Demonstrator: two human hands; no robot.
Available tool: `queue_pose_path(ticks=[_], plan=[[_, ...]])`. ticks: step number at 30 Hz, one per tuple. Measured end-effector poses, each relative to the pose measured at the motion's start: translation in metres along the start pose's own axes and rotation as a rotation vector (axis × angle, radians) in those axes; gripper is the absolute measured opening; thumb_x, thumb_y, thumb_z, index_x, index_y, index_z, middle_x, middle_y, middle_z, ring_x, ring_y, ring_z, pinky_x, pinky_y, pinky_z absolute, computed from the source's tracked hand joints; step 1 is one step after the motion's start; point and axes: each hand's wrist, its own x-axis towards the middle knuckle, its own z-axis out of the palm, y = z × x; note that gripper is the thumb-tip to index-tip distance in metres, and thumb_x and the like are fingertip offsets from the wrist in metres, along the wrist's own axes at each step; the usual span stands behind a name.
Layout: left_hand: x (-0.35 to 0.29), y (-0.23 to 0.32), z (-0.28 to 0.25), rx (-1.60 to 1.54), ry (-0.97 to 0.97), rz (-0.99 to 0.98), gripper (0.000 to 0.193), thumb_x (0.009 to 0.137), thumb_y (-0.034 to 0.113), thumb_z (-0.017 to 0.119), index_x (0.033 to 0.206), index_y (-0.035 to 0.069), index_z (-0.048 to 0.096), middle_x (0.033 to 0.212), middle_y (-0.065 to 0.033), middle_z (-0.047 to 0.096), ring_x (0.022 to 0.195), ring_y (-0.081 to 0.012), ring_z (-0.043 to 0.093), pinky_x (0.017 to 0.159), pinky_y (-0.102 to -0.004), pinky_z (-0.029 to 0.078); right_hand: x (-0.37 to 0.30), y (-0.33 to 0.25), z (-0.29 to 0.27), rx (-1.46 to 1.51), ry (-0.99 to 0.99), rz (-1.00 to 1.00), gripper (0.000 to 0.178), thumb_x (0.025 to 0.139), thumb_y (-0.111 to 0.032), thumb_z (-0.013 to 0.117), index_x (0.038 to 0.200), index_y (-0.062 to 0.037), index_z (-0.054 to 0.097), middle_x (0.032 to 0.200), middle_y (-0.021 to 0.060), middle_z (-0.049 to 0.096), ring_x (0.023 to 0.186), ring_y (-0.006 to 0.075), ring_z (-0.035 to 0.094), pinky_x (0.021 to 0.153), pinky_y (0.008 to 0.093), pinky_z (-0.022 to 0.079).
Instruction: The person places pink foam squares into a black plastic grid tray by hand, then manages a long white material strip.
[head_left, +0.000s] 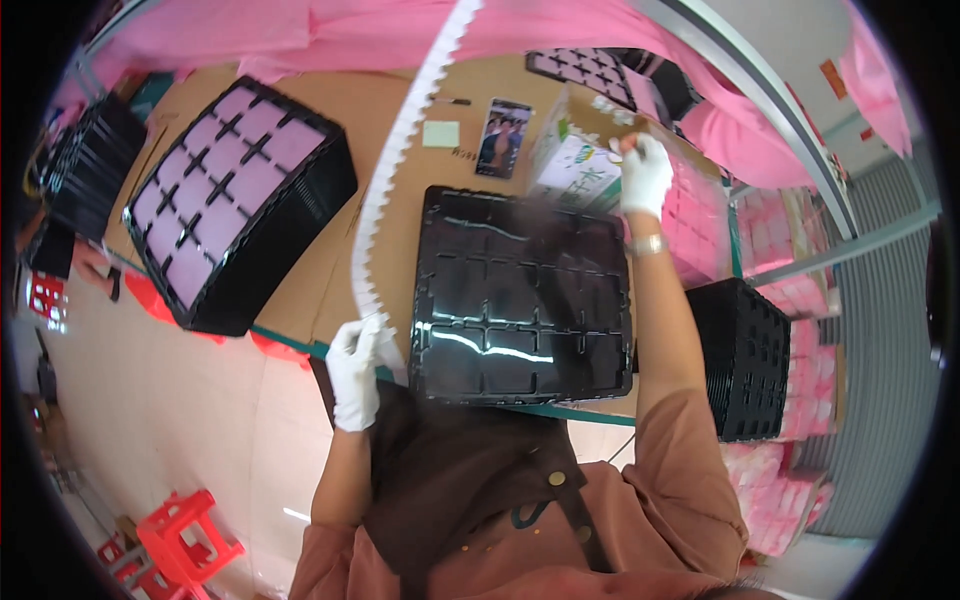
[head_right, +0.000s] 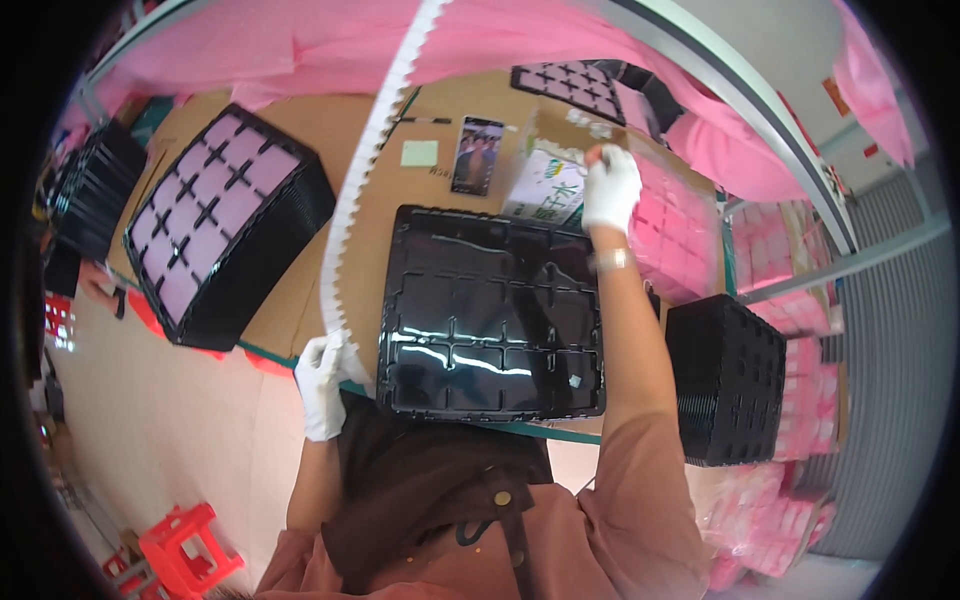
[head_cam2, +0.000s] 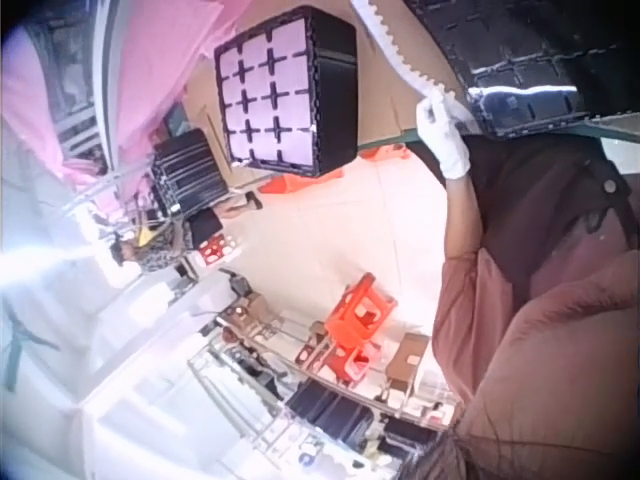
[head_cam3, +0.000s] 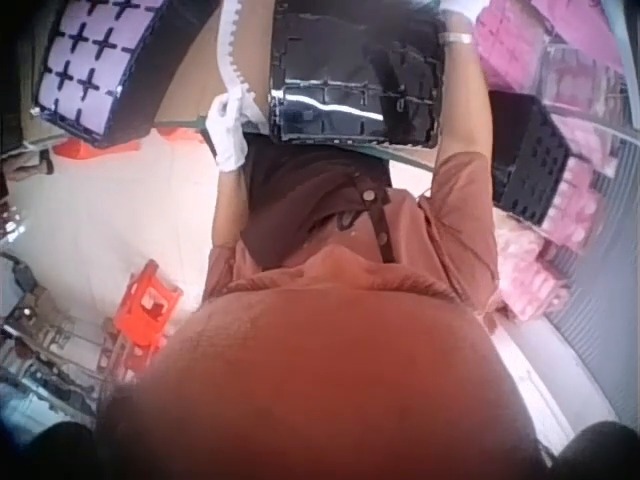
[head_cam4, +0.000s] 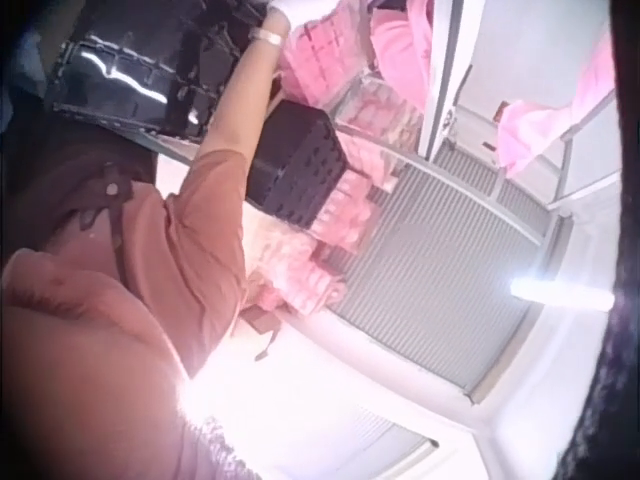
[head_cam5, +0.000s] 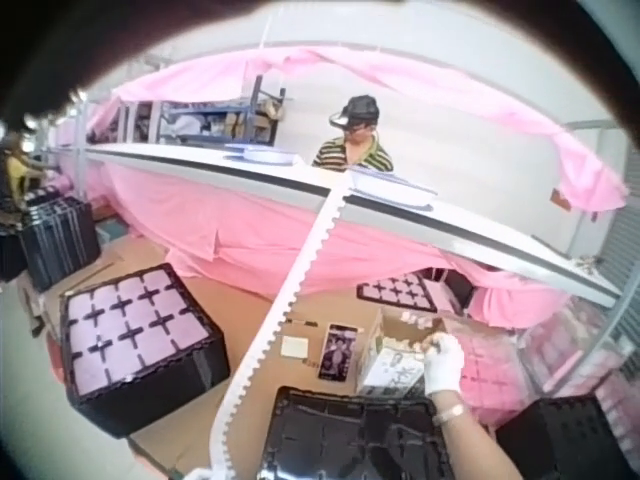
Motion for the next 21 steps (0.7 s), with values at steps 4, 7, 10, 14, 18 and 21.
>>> queue_pose_path(ticks=[4,7,10,14,18,21], plan=[[0.02,-0.008,-0.005,0.051,-0.034,-0.038,0.02,0.092,0.019,0.061,0.097,-0.001,0.064,0.087,-0.0056,0.067,0.069,-0.0086,0.056,0.063,-0.0218,0.045,0.109,0.133,-0.01,-0.269,-0.416,0.135,0.024,0.075,-0.009,0.059,0.093,-0.0161,0.074,0.092,0.0138,0.069,0.085,0.0283,0.066,0.079,0.0368,0.051],[0.013,-0.035,-0.036,0.221,-0.007,-0.043,0.026,0.092,0.023,0.061,0.102,-0.001,0.063,0.092,-0.0074,0.065,0.08,-0.0119,0.059,0.068,-0.0243,0.046,0.088,0.064,-0.028,-0.407,-0.239,-0.006,0.017,0.081,-0.018,0.059,0.091,-0.0148,0.073,0.088,0.0159,0.067,0.081,0.0305,0.065,0.076,0.0373,0.05],[0.012,-0.038,-0.054,0.691,0.168,0.106,0.039,0.092,0.024,0.06,0.118,-0.004,0.055,0.115,-0.0152,0.058,0.1,-0.0183,0.057,0.082,-0.0287,0.046,0.093,0.108,-0.082,-0.723,-0.253,-0.007,0.021,0.081,-0.027,0.059,0.09,-0.0132,0.072,0.094,0.0172,0.066,0.088,0.0344,0.064,0.079,0.0421,0.052],[0.016,-0.03,-0.056,0.688,0.277,0.192,0.034,0.092,0.022,0.059,0.118,-0.001,0.055,0.116,-0.0117,0.053,0.098,-0.0196,0.054,0.085,-0.0299,0.043,0.032,0.187,-0.092,-0.833,-0.674,0.075,0.028,0.077,-0.029,0.061,0.095,-0.0093,0.071,0.099,0.0164,0.067,0.091,0.0319,0.065,0.083,0.0402,0.052],[0.021,-0.005,-0.044,0.69,0.273,0.228,0.03,0.093,0.02,0.059,0.115,0.0,0.056,0.115,-0.0096,0.052,0.101,-0.0183,0.054,0.087,-0.0314,0.043,-0.015,0.172,-0.08,-0.708,-0.478,0.241,0.03,0.074,-0.023,0.064,0.102,-0.0134,0.069,0.105,0.0151,0.066,0.095,0.0318,0.063,0.084,0.0403,0.05],[0.026,0.016,-0.033,0.618,0.28,0.307,0.028,0.093,0.018,0.059,0.114,0.0,0.056,0.114,-0.0088,0.052,0.103,-0.0184,0.054,0.089,-0.0314,0.043,-0.018,0.175,-0.076,-0.824,-0.371,0.159,0.023,0.076,-0.02,0.061,0.097,-0.0149,0.07,0.097,0.014,0.067,0.093,0.0309,0.064,0.082,0.0413,0.05]])
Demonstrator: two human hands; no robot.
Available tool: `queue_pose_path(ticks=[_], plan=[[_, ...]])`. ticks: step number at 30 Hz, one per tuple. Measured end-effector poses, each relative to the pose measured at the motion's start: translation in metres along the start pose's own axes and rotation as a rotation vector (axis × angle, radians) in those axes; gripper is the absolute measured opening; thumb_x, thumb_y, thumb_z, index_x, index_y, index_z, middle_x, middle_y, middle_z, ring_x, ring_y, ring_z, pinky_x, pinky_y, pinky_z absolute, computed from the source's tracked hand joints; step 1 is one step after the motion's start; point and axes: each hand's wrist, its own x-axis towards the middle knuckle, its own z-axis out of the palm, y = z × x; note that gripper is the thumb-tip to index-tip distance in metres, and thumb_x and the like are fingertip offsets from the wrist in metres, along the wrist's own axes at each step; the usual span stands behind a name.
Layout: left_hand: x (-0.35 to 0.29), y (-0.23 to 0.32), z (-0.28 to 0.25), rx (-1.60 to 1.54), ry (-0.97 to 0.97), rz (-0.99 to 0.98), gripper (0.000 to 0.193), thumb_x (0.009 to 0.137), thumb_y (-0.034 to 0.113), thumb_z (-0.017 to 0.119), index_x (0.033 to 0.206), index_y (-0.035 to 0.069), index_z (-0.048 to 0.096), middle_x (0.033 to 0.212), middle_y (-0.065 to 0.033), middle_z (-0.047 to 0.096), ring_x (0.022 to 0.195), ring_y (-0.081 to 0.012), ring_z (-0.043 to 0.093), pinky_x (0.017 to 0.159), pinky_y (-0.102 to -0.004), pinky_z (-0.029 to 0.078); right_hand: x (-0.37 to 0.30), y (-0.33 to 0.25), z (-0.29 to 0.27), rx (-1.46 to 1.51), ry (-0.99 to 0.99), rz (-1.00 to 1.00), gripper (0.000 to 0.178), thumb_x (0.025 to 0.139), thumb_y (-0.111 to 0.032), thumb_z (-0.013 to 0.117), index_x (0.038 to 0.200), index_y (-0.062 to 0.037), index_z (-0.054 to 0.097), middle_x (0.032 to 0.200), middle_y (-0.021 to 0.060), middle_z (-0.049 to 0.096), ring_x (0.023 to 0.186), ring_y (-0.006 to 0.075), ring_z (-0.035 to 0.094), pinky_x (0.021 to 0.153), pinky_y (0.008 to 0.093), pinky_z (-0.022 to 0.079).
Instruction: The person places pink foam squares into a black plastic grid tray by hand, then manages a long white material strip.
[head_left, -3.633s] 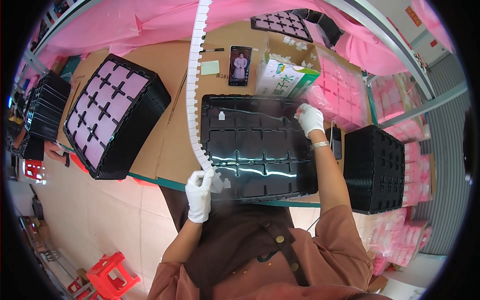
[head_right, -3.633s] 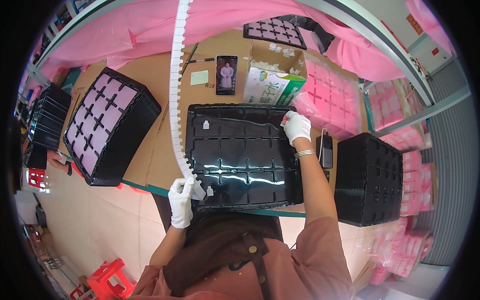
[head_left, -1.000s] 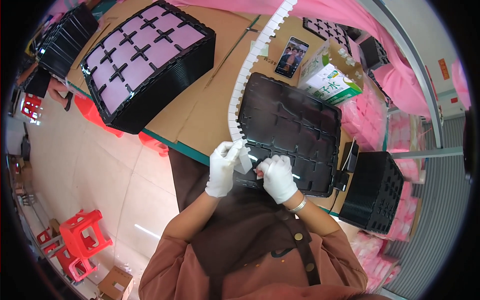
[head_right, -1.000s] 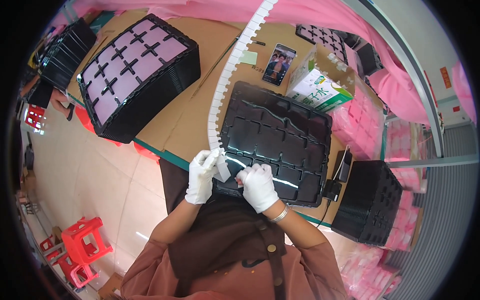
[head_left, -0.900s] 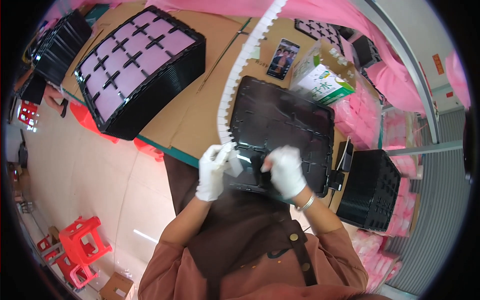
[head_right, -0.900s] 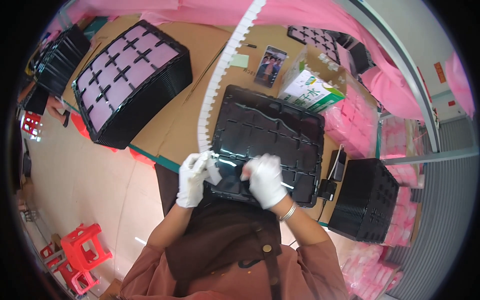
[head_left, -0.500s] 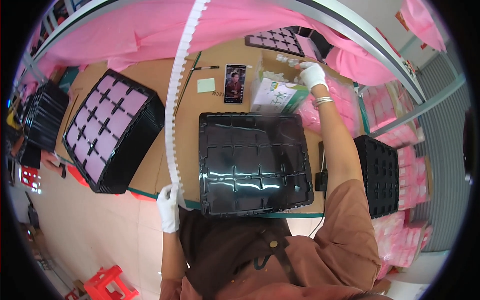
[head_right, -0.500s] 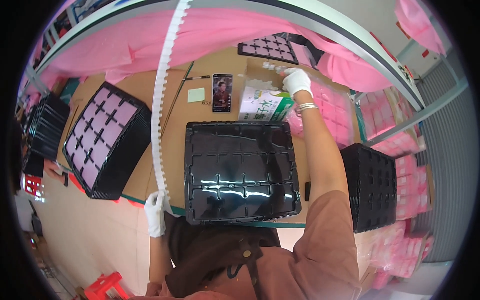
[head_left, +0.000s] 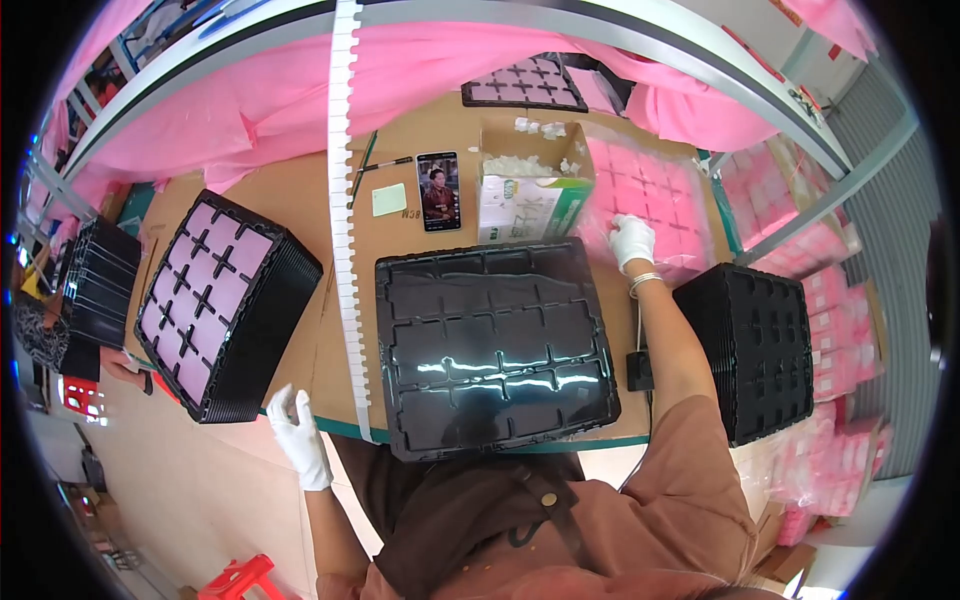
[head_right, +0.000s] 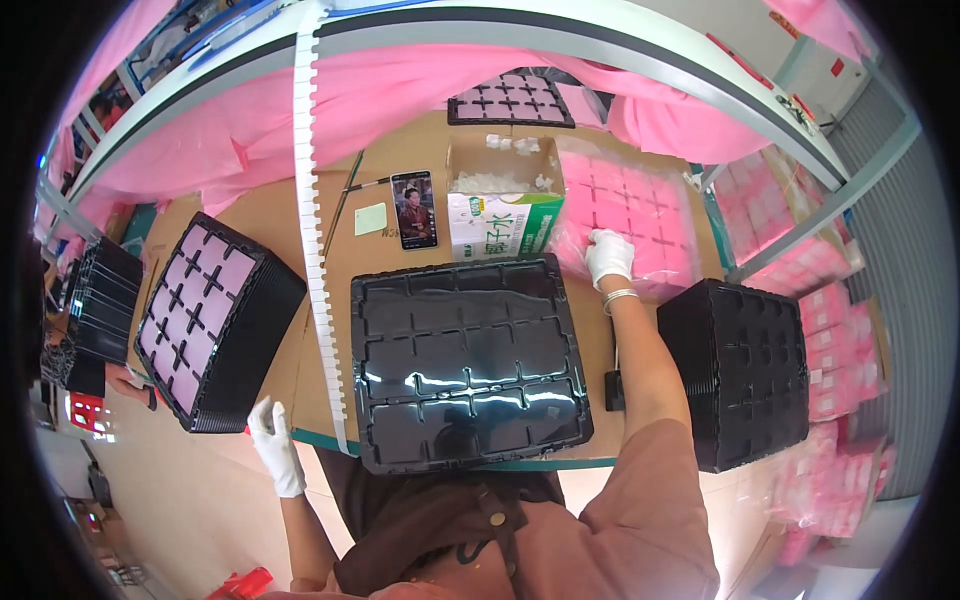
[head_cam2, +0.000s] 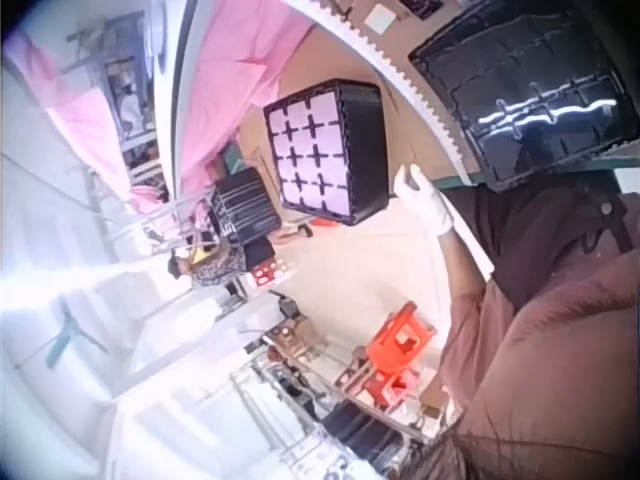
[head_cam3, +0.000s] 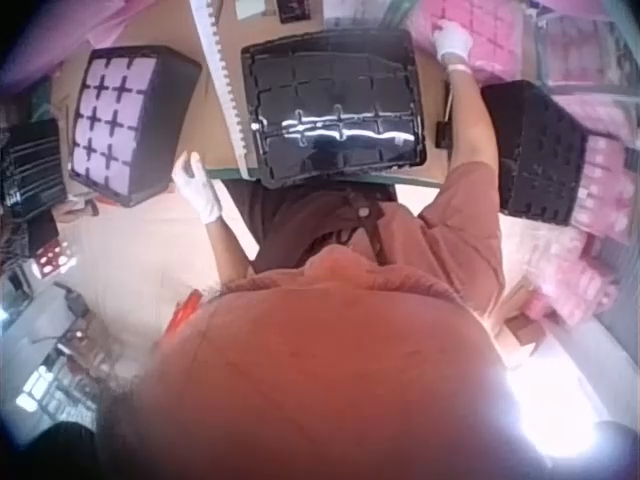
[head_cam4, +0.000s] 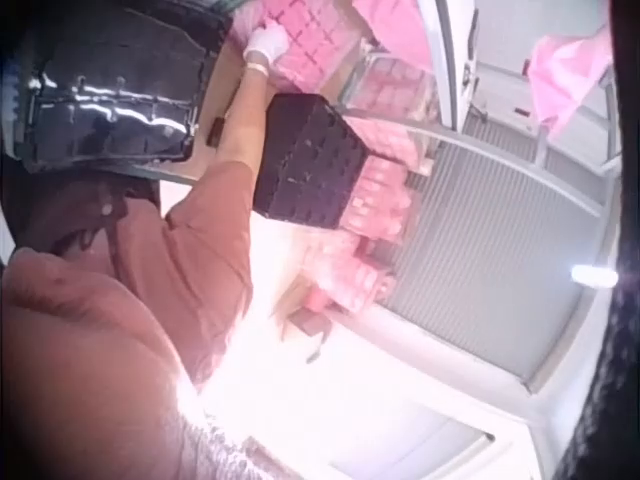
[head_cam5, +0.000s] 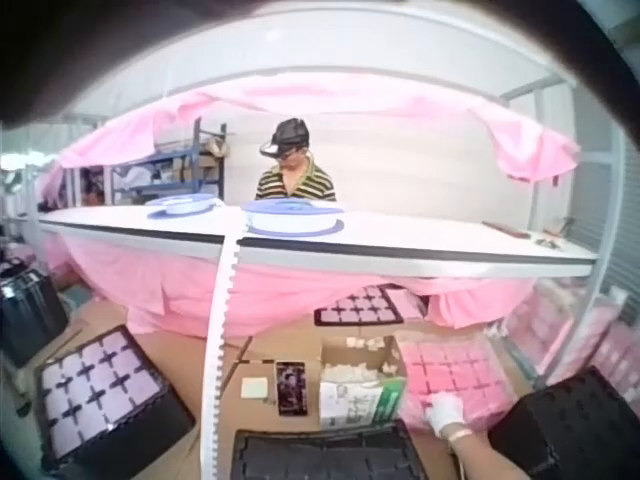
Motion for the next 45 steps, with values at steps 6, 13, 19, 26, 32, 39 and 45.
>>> queue_pose_path(ticks=[6,13,19,26,32,39,45], plan=[[0.012,0.06,0.033,-0.175,0.009,0.271,0.02,0.093,0.012,0.057,0.11,0.001,0.058,0.113,-0.0092,0.054,0.106,-0.0175,0.053,0.092,-0.0301,0.044,-0.003,0.01,0.004,0.035,0.222,0.062,0.015,0.078,-0.02,0.059,0.084,-0.0156,0.071,0.081,0.0126,0.068,0.083,0.0324,0.064,0.077,0.0431,0.05],[-0.044,0.15,0.145,-0.78,-1.203,-0.324,0.064,0.097,0.052,0.035,0.124,-0.004,0.049,0.117,-0.0174,0.058,0.107,-0.0261,0.057,0.092,-0.0372,0.046,-0.061,-0.026,-0.106,0.414,0.664,-0.146,0.013,0.076,-0.003,0.055,0.084,-0.0079,0.063,0.078,0.0133,0.064,0.079,0.0329,0.06,0.074,0.0426,0.045],[-0.056,0.22,0.211,-0.949,-1.233,-0.804,0.093,0.085,0.075,0.032,0.13,-0.006,0.046,0.132,-0.0198,0.049,0.125,-0.0297,0.044,0.104,-0.0452,0.033,-0.168,-0.082,-0.155,0.432,0.503,-0.604,0.019,0.062,0.002,0.056,0.077,-0.0098,0.058,0.076,0.0077,0.059,0.076,0.0273,0.055,0.076,0.0387,0.041],[-0.039,0.141,0.137,-0.701,-0.957,-0.463,0.028,0.085,0.026,0.066,0.103,0.005,0.063,0.091,-0.0016,0.064,0.085,-0.0116,0.058,0.078,-0.0265,0.044,-0.202,-0.09,-0.116,0.646,0.317,-0.66,0.01,0.08,-0.016,0.062,0.08,-0.0074,0.058,0.1,0.0142,0.063,0.098,0.0315,0.059,0.09,0.0419,0.042],[-0.026,0.102,0.09,-0.631,-0.709,-0.628,0.025,0.083,0.023,0.071,0.101,0.008,0.063,0.09,-0.0021,0.062,0.075,-0.0122,0.058,0.063,-0.0264,0.046,-0.169,-0.024,-0.039,1.653,-0.417,0.35,0.062,0.086,-0.049,0.062,0.12,0.0005,0.049,0.107,0.0177,0.062,0.093,0.0291,0.065,0.081,0.036,0.052],[-0.024,0.072,0.079,-0.491,-0.671,-0.463,0.027,0.083,0.025,0.071,0.101,0.007,0.063,0.087,-0.0019,0.061,0.076,-0.0111,0.055,0.066,-0.0255,0.046,-0.182,-0.056,-0.052,1.592,-0.831,0.443,0.04,0.09,-0.027,0.061,0.117,-0.0024,0.046,0.099,0.0121,0.058,0.068,0.0197,0.062,0.056,0.0306,0.051],[-0.029,0.087,0.071,-0.528,-0.787,-0.496,0.033,0.085,0.023,0.068,0.111,0.004,0.06,0.096,-0.0025,0.061,0.083,-0.0105,0.054,0.072,-0.0259,0.046,-0.182,-0.077,-0.047,1.344,-0.685,0.424,0.023,0.083,-0.024,0.069,0.08,-0.0029,0.06,0.063,0.0016,0.054,0.051,0.0114,0.046,0.044,0.026,0.035]])
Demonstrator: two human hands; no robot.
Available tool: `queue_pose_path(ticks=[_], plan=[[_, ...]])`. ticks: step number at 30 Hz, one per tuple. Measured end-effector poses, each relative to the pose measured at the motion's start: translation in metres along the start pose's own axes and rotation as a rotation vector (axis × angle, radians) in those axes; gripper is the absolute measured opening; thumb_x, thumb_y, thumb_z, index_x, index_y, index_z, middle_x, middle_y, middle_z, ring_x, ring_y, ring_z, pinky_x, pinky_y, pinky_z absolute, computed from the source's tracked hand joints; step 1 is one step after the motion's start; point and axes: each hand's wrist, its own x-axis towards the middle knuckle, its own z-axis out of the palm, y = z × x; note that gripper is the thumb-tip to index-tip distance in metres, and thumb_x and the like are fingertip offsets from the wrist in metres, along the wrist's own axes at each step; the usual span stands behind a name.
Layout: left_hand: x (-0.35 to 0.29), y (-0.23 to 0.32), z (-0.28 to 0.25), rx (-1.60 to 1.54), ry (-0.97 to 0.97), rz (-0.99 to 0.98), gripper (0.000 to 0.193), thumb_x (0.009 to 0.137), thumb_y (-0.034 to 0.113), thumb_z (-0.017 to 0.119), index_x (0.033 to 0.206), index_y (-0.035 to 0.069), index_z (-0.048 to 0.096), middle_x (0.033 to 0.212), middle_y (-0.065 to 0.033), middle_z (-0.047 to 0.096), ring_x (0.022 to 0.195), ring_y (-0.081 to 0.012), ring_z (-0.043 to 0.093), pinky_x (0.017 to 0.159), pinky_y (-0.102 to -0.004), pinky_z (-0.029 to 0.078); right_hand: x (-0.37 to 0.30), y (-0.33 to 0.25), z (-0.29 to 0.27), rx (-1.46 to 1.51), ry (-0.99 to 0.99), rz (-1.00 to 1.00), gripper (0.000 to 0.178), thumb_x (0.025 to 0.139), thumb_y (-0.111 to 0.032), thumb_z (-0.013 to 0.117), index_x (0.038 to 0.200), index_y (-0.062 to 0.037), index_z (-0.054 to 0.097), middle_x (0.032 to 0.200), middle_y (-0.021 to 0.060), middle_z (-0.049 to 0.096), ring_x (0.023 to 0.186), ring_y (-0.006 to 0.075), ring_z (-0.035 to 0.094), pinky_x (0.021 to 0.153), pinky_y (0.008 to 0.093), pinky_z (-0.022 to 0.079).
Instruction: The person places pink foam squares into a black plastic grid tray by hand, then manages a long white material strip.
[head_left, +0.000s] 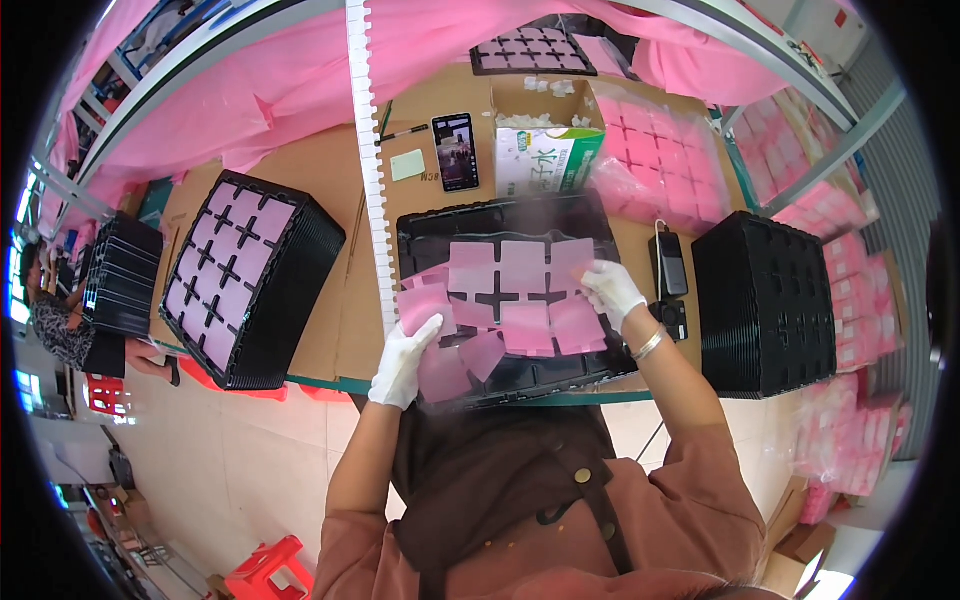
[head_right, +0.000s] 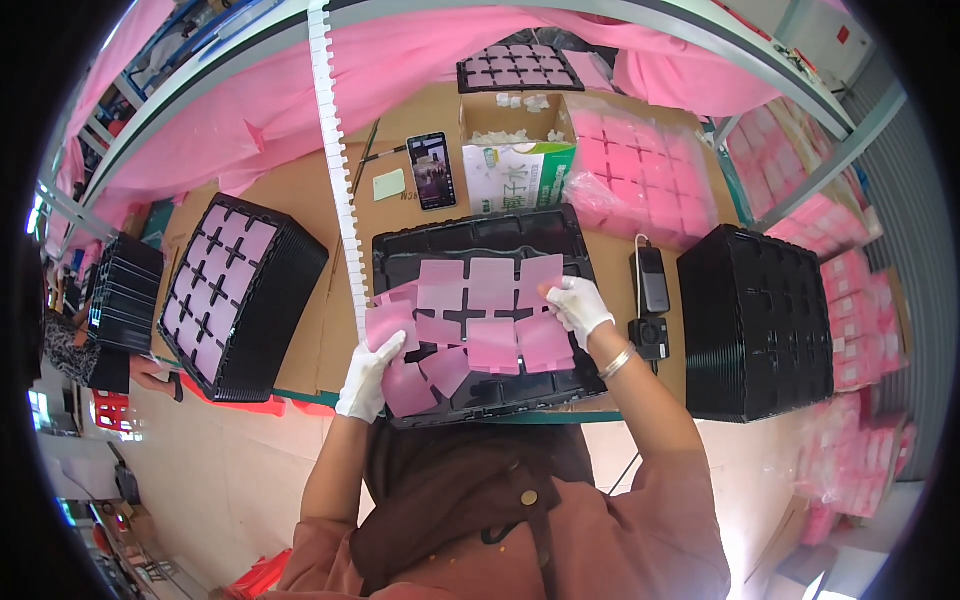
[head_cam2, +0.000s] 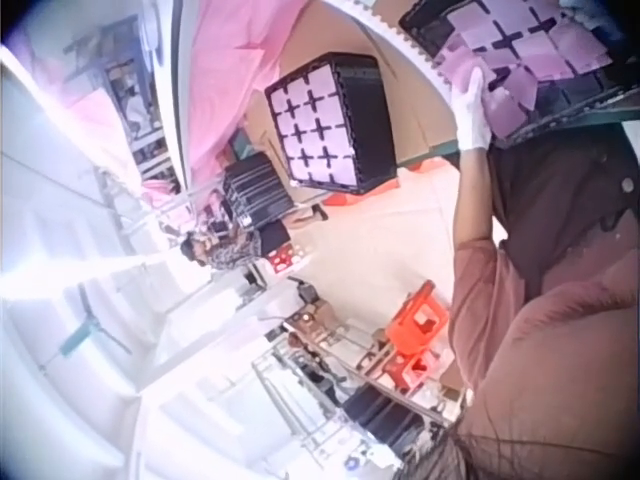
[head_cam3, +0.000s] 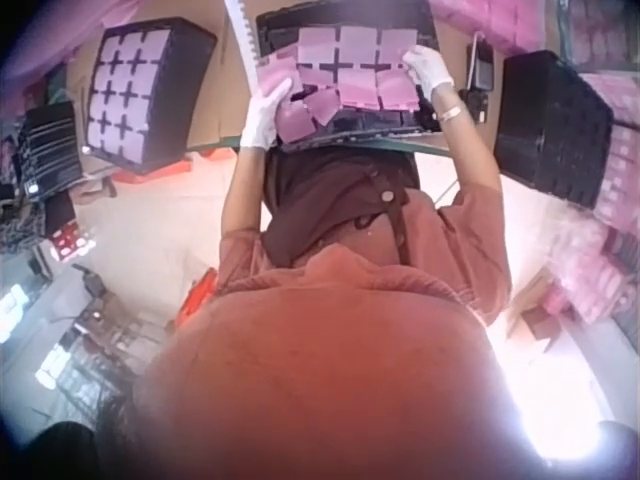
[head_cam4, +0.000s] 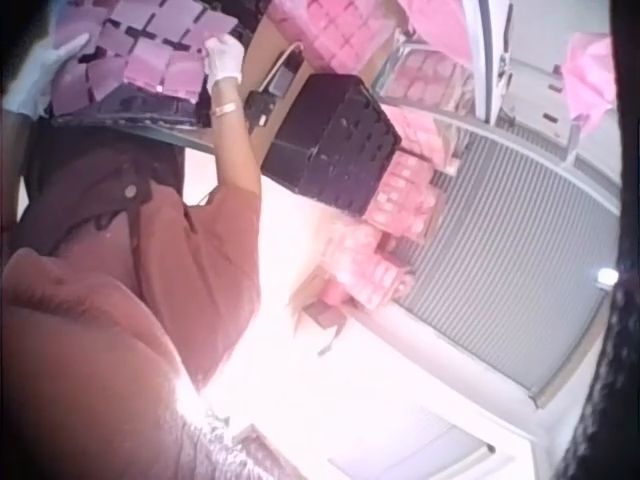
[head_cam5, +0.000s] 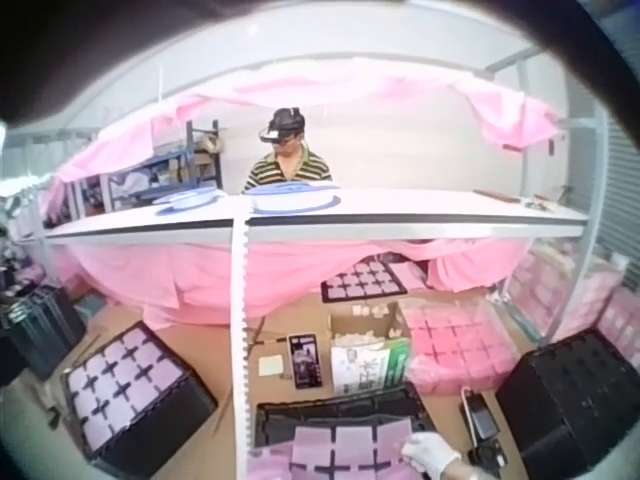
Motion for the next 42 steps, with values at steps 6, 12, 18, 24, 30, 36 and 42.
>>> queue_pose_path(ticks=[6,12,18,24,30,36,42], plan=[[-0.049,0.02,-0.017,0.107,-0.128,0.158,0.041,0.087,0.017,0.064,0.123,0.001,0.052,0.108,-0.0035,0.059,0.098,-0.0125,0.054,0.086,-0.0273,0.043,-0.08,-0.038,-0.003,-0.25,-0.004,-0.645,0.023,0.083,-0.022,0.067,0.081,0.0012,0.063,0.081,0.002,0.057,0.076,0.0108,0.053,0.068,0.0254,0.041],[-0.078,0.023,-0.022,-0.036,-0.268,0.215,0.047,0.087,0.012,0.062,0.13,0.0,0.046,0.116,-0.0037,0.055,0.106,-0.014,0.051,0.093,-0.0281,0.04,-0.132,-0.093,-0.009,0.091,0.052,-0.735,0.029,0.085,-0.027,0.065,0.092,0.0014,0.063,0.082,0.0035,0.063,0.074,0.0109,0.057,0.07,0.0243,0.043],[-0.027,0.018,0.009,0.203,-0.169,0.305,0.051,0.091,0.014,0.059,0.138,0.004,0.039,0.12,-0.0027,0.052,0.104,-0.0118,0.047,0.091,-0.0257,0.039,-0.029,-0.079,-0.031,-0.04,0.09,-0.559,0.023,0.086,-0.026,0.066,0.097,-0.0059,0.065,0.079,-0.0047,0.059,0.068,0.0037,0.05,0.06,0.02,0.038],[0.017,-0.013,0.003,0.191,-0.12,0.303,0.063,0.092,0.011,0.058,0.146,0.005,0.027,0.128,-0.0041,0.048,0.112,-0.0099,0.045,0.094,-0.0259,0.038,0.044,-0.036,-0.036,-0.026,0.073,-0.389,0.026,0.085,-0.024,0.068,0.101,-0.0035,0.066,0.083,-0.0014,0.064,0.069,0.0065,0.053,0.062,0.0227,0.042],[0.025,-0.016,0.015,0.348,0.099,0.23,0.067,0.085,0.012,0.067,0.142,0.003,0.033,0.081,-0.0003,0.056,0.068,-0.0068,0.054,0.063,-0.0215,0.045,0.078,-0.02,-0.031,-0.593,0.334,-0.463,0.037,0.08,-0.025,0.069,0.108,-0.0014,0.063,0.09,0.0147,0.067,0.081,0.0256,0.063,0.076,0.0352,0.049],[0.022,-0.022,0.013,0.625,0.258,0.306,0.065,0.083,0.013,0.067,0.14,0.002,0.037,0.07,-0.0014,0.055,0.061,-0.009,0.053,0.06,-0.0253,0.046,0.074,-0.033,-0.005,-0.9,0.567,-0.404,0.054,0.079,-0.027,0.067,0.126,-0.0058,0.052,0.096,0.0174,0.067,0.092,0.0342,0.064,0.084,0.0421,0.049],[0.027,-0.034,-0.003,0.766,0.342,0.366,0.063,0.081,0.017,0.068,0.137,0.003,0.042,0.064,-0.0063,0.056,0.057,-0.0175,0.057,0.061,-0.0316,0.049,0.07,-0.038,0.01,-1.013,0.543,-0.302,0.063,0.078,-0.03,0.067,0.131,-0.0049,0.045,0.091,0.0175,0.067,0.091,0.033,0.064,0.083,0.0417,0.049]])
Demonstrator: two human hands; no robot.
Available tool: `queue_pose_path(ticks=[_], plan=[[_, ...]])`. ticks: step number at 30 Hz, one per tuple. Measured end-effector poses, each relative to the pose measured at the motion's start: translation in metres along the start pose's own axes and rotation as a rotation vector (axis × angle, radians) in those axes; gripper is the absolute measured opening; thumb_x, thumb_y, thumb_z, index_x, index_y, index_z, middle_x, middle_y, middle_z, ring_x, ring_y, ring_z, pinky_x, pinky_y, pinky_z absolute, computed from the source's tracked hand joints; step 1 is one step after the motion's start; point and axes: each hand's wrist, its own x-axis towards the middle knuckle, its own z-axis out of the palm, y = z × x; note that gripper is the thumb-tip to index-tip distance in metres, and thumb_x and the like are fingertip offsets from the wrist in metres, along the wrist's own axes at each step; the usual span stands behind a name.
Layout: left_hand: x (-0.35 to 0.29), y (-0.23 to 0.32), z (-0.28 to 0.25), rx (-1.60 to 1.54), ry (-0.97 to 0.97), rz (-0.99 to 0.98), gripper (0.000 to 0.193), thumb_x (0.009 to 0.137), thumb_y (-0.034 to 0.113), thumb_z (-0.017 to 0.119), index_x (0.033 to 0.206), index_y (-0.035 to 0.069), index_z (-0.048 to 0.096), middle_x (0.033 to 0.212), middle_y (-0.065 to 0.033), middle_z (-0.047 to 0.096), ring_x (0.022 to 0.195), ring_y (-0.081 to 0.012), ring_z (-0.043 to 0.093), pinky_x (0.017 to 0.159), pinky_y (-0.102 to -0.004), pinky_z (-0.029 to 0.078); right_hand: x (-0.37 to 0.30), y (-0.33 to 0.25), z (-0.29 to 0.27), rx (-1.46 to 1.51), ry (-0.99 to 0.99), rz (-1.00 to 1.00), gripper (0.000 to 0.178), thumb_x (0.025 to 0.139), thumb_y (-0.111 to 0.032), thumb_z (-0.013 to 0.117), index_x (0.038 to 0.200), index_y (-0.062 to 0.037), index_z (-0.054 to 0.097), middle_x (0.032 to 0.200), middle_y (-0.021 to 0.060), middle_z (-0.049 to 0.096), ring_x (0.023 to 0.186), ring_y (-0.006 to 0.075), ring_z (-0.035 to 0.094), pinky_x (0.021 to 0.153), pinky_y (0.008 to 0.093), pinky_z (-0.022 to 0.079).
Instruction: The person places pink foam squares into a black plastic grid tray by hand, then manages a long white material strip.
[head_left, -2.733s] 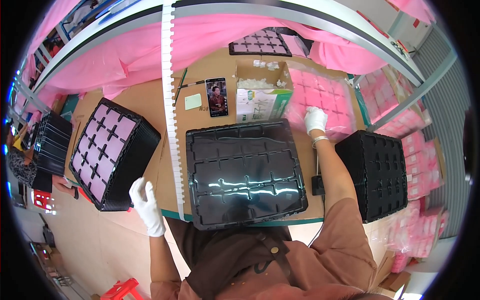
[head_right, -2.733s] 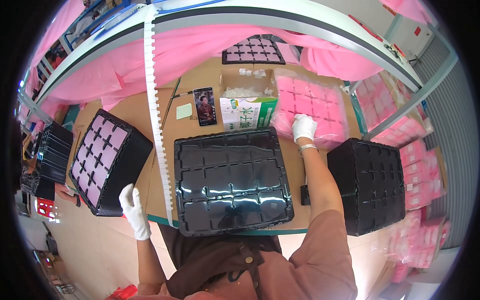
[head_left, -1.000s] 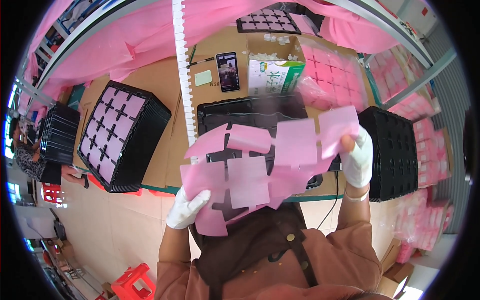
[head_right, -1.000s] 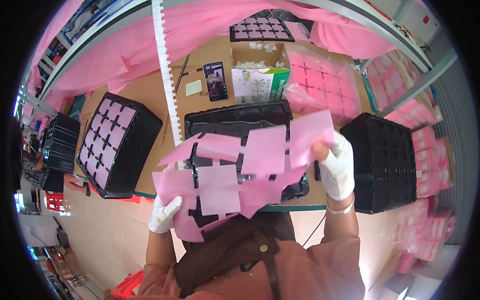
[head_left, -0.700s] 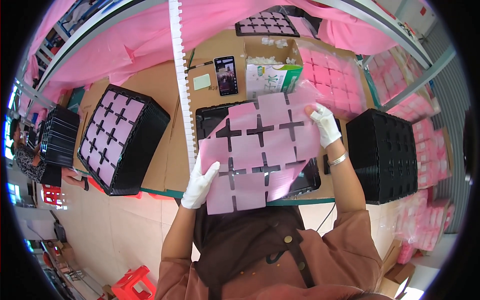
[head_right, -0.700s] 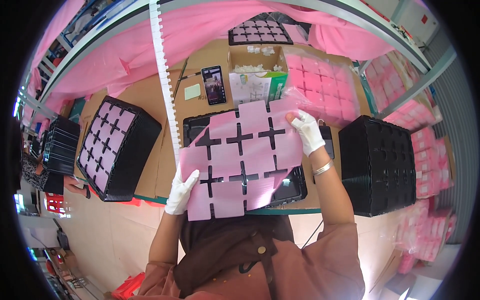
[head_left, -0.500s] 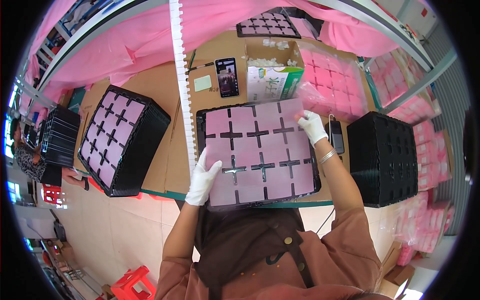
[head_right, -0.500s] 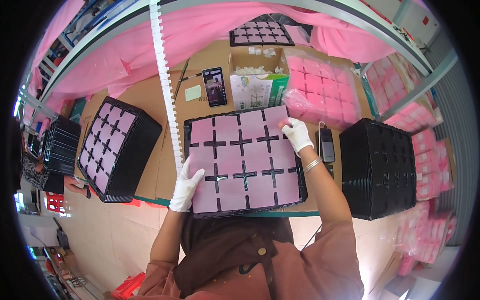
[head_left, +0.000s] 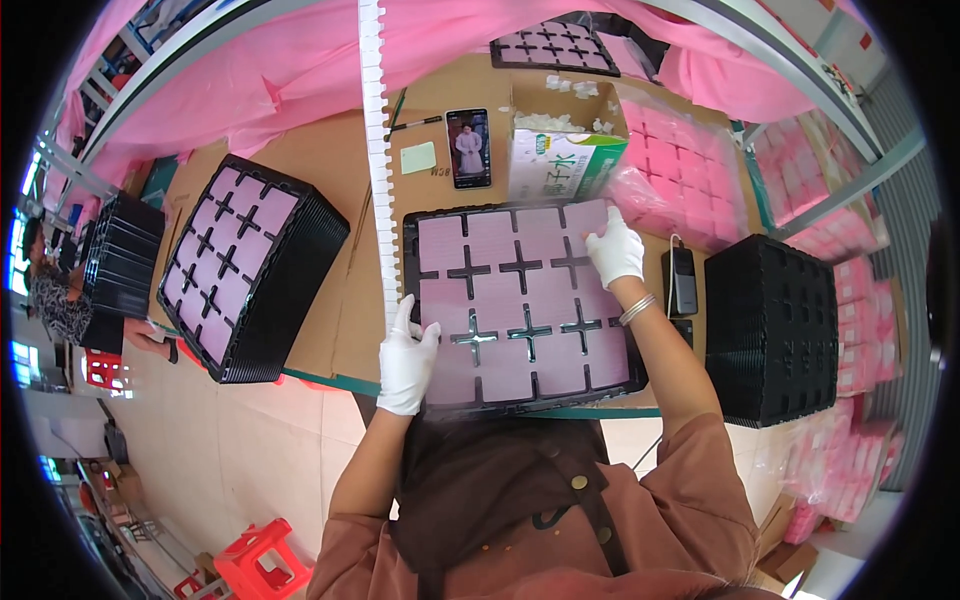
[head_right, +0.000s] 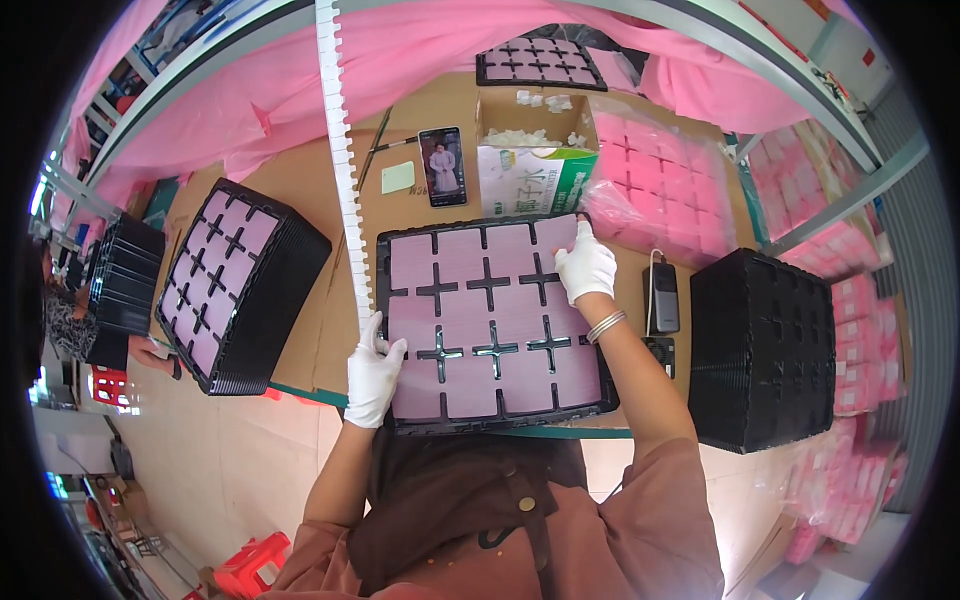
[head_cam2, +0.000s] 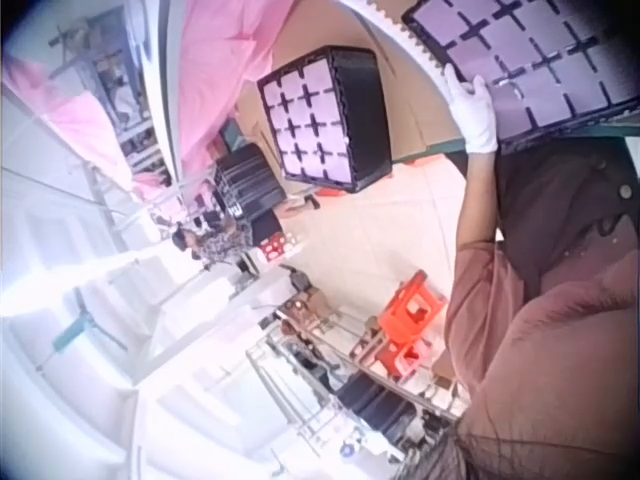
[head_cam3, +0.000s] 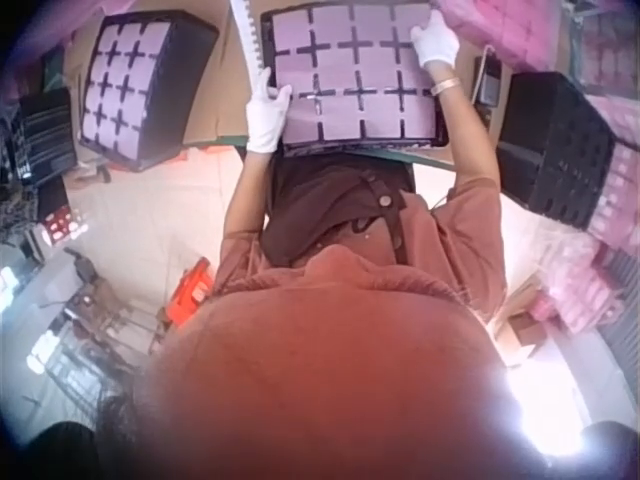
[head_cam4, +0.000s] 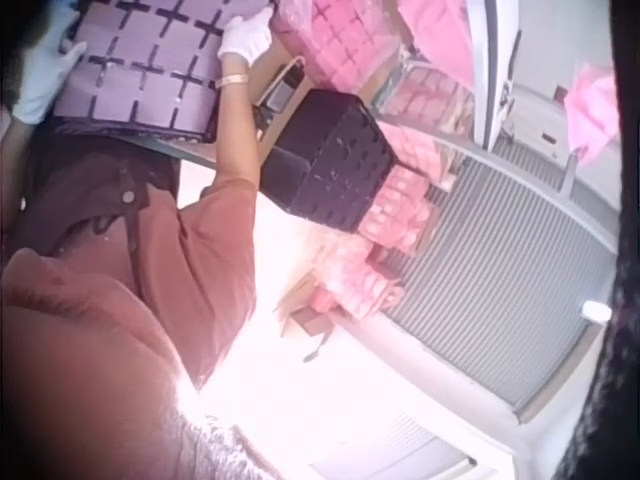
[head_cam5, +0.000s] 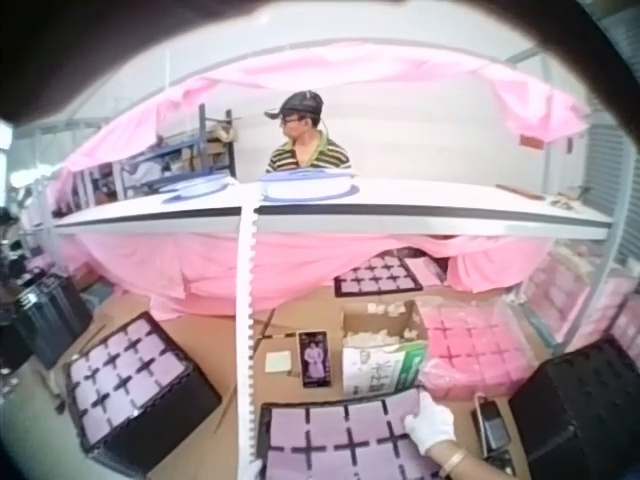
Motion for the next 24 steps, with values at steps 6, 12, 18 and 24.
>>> queue_pose_path(ticks=[6,12,18,24], plan=[[-0.005,0.022,-0.019,0.233,0.053,-0.003,0.059,0.082,0.02,0.067,0.135,0.006,0.044,0.085,-0.0118,0.058,0.07,-0.026,0.06,0.065,-0.038,0.05,-0.003,0.028,-0.008,-0.112,0.27,-0.171,0.046,0.076,-0.03,0.067,0.108,-0.0005,0.052,0.098,0.0219,0.06,0.091,0.0376,0.059,0.081,0.0441,0.048],[-0.002,0.048,-0.015,0.409,0.068,0.49,0.052,0.086,0.027,0.063,0.128,0.001,0.046,0.117,-0.0225,0.052,0.109,-0.0382,0.05,0.09,-0.0446,0.043,-0.011,0.038,-0.018,0.429,0.03,-0.097,0.035,0.08,-0.023,0.067,0.108,-0.0015,0.062,0.109,0.0196,0.062,0.095,0.028,0.063,0.081,0.0354,0.05],[0.071,0.039,0.052,0.639,-0.009,0.641,0.068,0.092,0.051,0.046,0.132,-0.004,0.042,0.137,-0.0247,0.043,0.131,-0.0386,0.035,0.108,-0.0462,0.028,0.025,0.017,0.03,1.436,-0.554,0.067,0.032,0.09,-0.013,0.051,0.117,0.0036,0.049,0.114,0.024,0.056,0.105,0.0365,0.058,0.087,0.0449,0.05],[0.072,0.045,0.032,0.682,-0.126,0.6,0.067,0.089,0.05,0.052,0.128,-0.004,0.046,0.135,-0.024,0.044,0.127,-0.0364,0.041,0.107,-0.0412,0.031,0.038,0.047,0.019,1.503,-0.293,0.361,0.026,0.09,-0.007,0.045,0.114,0.0036,0.046,0.114,0.0233,0.055,0.104,0.0396,0.059,0.089,0.0446,0.051]])
